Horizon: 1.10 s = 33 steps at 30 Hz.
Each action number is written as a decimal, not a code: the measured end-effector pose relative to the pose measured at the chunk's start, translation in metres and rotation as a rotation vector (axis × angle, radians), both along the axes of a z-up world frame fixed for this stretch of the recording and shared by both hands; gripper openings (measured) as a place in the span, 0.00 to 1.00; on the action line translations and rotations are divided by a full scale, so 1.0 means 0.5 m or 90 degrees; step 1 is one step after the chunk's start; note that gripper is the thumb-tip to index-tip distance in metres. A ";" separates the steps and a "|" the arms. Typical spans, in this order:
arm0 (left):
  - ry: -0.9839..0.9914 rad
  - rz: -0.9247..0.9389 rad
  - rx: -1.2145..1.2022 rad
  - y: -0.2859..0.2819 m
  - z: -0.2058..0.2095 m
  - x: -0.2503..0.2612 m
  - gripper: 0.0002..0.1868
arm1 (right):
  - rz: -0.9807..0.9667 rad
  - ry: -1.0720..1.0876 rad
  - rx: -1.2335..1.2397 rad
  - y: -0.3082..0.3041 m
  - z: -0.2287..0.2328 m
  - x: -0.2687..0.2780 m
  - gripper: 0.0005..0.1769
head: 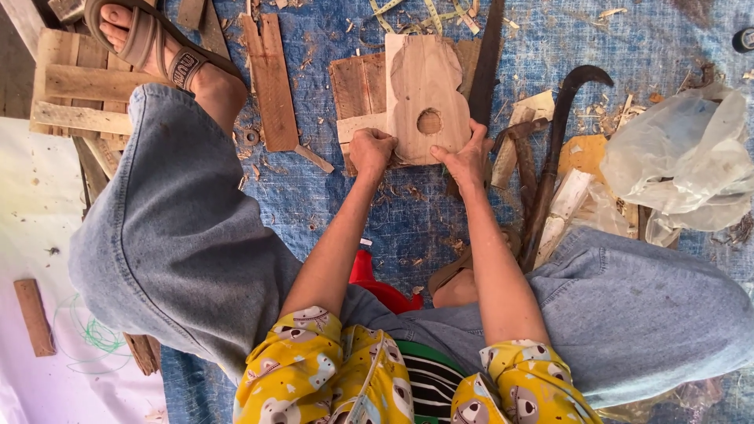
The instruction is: Shaping and refining a wooden instrument component using hand tools like a saw and a curved blade.
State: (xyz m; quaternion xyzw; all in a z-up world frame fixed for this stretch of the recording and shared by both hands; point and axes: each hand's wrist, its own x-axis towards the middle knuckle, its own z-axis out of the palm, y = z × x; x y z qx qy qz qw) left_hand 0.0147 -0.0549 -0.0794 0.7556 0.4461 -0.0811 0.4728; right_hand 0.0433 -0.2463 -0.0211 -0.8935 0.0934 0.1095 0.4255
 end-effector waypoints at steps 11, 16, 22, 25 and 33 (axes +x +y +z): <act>0.007 0.023 0.002 -0.006 -0.012 -0.003 0.06 | 0.005 -0.004 0.015 -0.004 -0.011 0.000 0.55; 0.000 0.029 0.002 -0.010 0.016 -0.008 0.07 | 0.000 0.004 0.007 -0.003 -0.005 0.000 0.55; -0.035 -0.008 -0.012 -0.013 0.056 -0.027 0.09 | 0.005 -0.004 0.017 -0.006 -0.010 0.001 0.55; -0.034 -0.013 0.004 -0.016 0.049 -0.029 0.08 | 0.004 -0.008 0.024 -0.008 -0.011 0.001 0.54; -0.056 0.034 -0.004 -0.033 0.052 -0.044 0.10 | 0.008 0.000 0.012 -0.010 -0.016 0.004 0.55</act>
